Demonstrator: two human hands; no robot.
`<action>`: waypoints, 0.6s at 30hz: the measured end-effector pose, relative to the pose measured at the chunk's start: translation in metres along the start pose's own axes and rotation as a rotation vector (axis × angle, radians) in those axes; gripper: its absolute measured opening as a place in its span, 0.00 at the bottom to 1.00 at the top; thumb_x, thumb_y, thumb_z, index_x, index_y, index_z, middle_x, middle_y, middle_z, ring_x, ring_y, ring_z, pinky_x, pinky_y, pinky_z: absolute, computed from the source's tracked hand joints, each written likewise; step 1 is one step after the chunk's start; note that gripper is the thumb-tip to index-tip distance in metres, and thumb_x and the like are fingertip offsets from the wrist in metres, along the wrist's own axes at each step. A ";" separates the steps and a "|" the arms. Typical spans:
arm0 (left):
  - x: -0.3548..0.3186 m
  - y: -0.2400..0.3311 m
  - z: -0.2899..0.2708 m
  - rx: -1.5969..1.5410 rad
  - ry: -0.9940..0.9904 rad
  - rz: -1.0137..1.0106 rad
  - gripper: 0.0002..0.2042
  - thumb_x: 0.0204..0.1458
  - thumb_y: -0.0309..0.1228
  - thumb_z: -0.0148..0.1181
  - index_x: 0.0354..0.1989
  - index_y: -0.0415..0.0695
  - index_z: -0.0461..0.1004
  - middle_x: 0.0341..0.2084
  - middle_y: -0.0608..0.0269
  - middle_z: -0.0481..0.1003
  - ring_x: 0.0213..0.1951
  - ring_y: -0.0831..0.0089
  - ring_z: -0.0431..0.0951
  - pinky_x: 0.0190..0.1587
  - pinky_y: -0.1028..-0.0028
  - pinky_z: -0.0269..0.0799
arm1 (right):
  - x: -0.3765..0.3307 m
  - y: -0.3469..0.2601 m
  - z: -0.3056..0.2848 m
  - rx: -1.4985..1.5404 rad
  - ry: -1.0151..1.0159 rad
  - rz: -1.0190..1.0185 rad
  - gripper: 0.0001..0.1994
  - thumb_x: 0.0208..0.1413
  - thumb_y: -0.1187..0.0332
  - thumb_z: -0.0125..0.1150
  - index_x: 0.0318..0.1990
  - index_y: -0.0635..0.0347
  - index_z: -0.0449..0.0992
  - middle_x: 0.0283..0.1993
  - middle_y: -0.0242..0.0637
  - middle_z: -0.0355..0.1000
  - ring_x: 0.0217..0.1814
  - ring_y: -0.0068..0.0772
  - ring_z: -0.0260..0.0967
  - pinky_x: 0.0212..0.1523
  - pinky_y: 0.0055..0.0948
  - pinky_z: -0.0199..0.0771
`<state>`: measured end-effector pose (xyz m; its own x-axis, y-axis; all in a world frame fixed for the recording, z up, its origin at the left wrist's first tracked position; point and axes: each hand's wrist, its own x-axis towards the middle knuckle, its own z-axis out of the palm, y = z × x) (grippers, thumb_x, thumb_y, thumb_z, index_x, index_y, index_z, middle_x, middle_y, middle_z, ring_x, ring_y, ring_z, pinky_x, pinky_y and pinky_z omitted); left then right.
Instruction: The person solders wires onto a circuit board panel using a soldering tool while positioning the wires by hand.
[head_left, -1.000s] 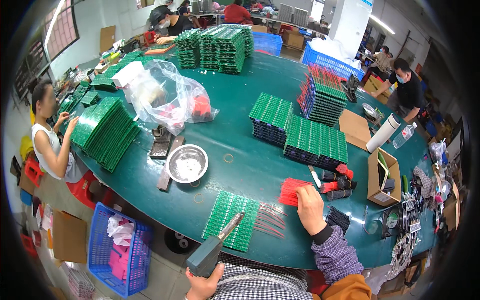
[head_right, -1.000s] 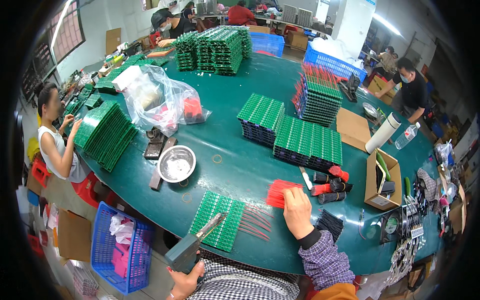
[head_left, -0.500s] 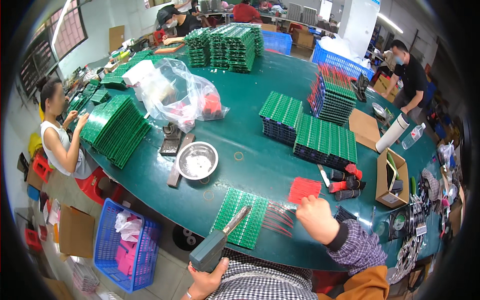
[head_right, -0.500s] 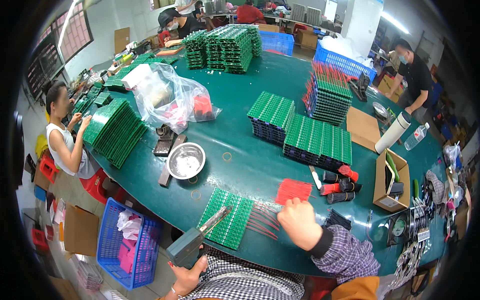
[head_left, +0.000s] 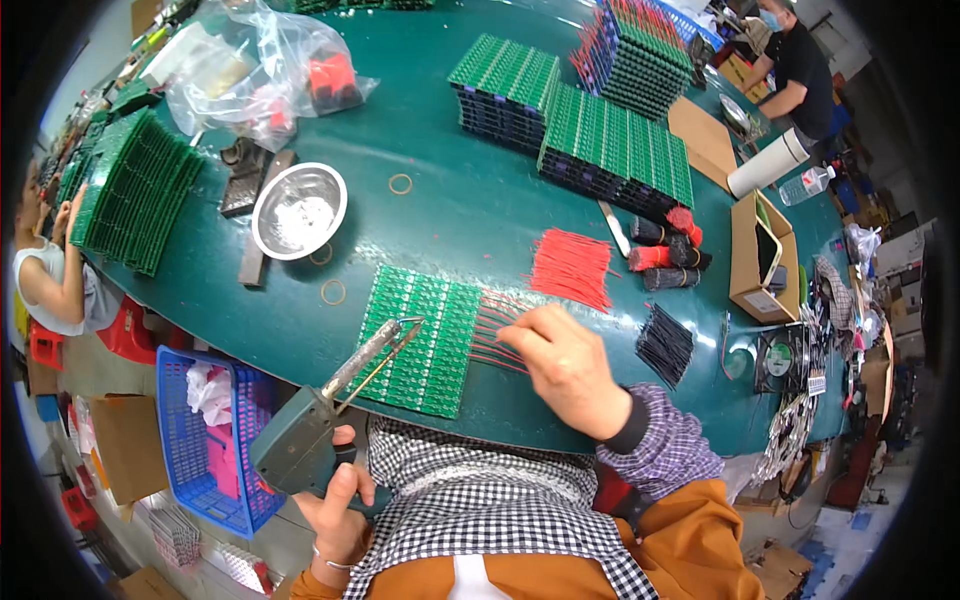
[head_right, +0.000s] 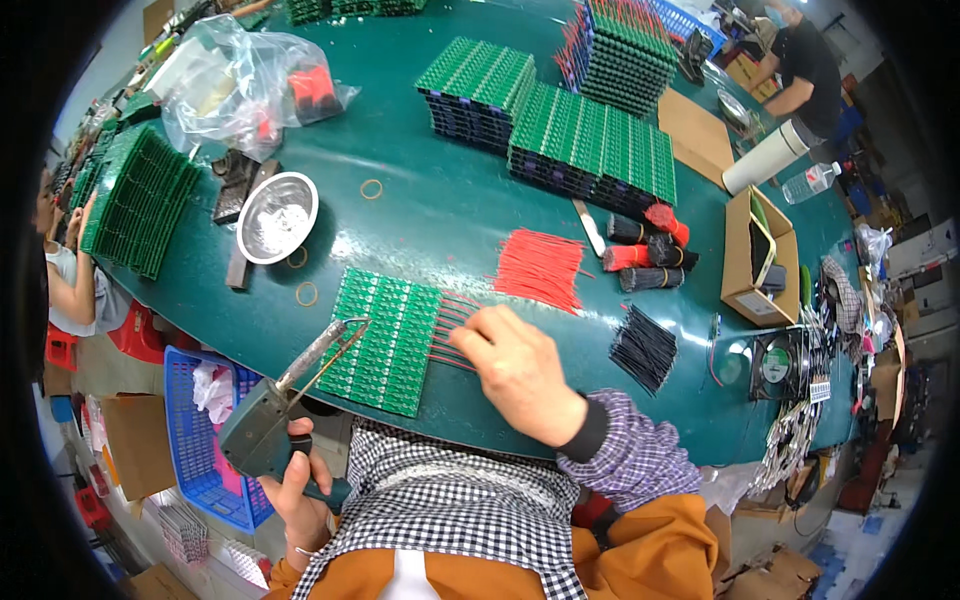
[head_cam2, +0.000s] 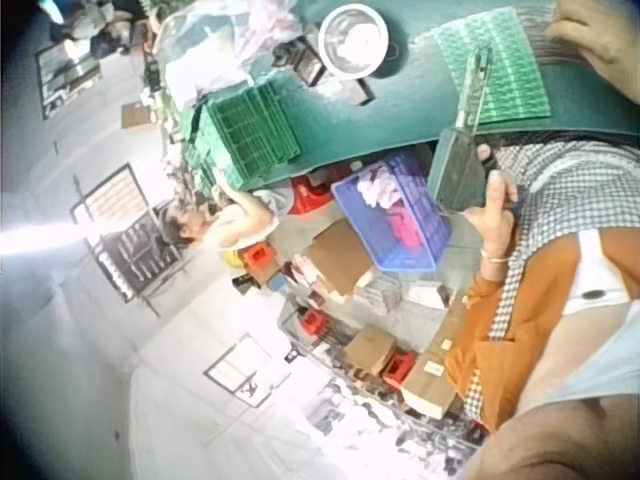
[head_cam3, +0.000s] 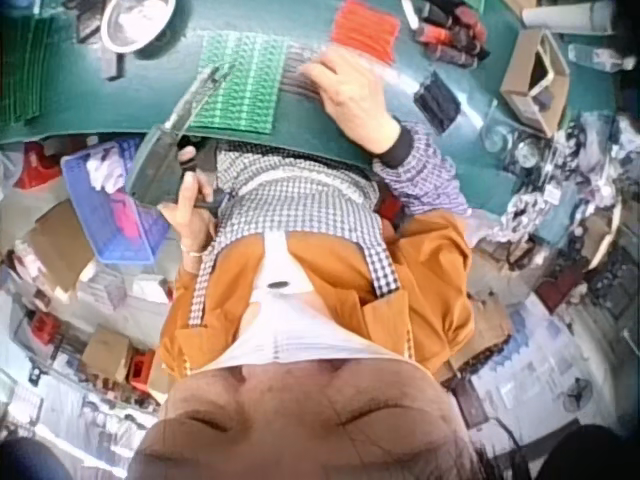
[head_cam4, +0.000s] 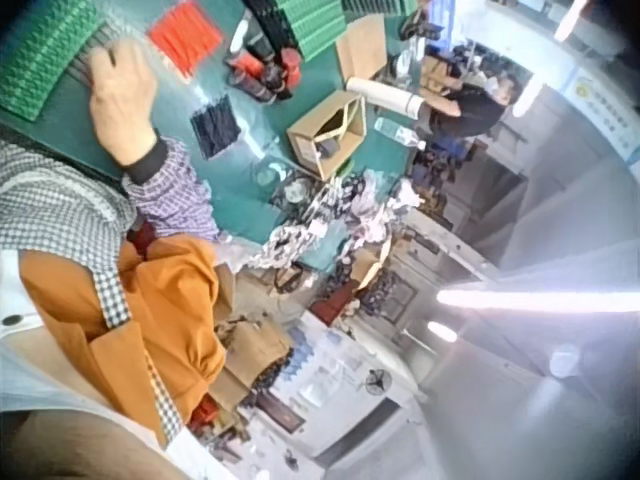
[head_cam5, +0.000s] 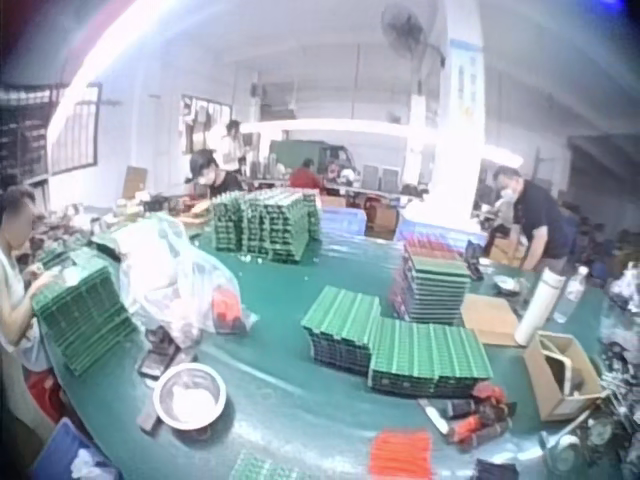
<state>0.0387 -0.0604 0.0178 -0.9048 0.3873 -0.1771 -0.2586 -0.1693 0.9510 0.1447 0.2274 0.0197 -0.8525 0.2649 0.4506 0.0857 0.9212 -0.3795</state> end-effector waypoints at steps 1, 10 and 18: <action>0.000 -0.001 -0.001 0.010 0.003 0.004 0.30 0.56 0.29 0.66 0.67 0.36 0.63 0.51 0.48 0.76 0.18 0.76 0.70 0.18 0.78 0.64 | -0.003 -0.003 0.010 0.056 0.025 0.010 0.12 0.45 0.80 0.65 0.40 0.60 0.80 0.38 0.35 0.73 0.41 0.38 0.75 0.38 0.35 0.78; -0.013 -0.008 -0.033 0.261 -0.145 0.010 0.31 0.49 0.26 0.73 0.63 0.31 0.69 0.48 0.46 0.80 0.27 0.72 0.77 0.25 0.75 0.72 | -0.022 -0.014 0.037 0.149 0.098 0.005 0.14 0.44 0.81 0.68 0.42 0.62 0.82 0.37 0.34 0.76 0.37 0.35 0.76 0.35 0.33 0.79; -0.027 -0.004 -0.029 0.556 -0.121 -0.045 0.12 0.54 0.25 0.76 0.44 0.34 0.83 0.38 0.58 0.84 0.36 0.70 0.82 0.40 0.69 0.78 | -0.029 -0.016 0.042 0.139 0.077 -0.003 0.12 0.45 0.77 0.69 0.40 0.63 0.83 0.38 0.35 0.78 0.35 0.33 0.78 0.34 0.31 0.80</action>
<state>0.0543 -0.0970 0.0115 -0.8433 0.4896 -0.2217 -0.0499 0.3394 0.9393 0.1466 0.1927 -0.0213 -0.8099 0.2880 0.5111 0.0061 0.8753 -0.4836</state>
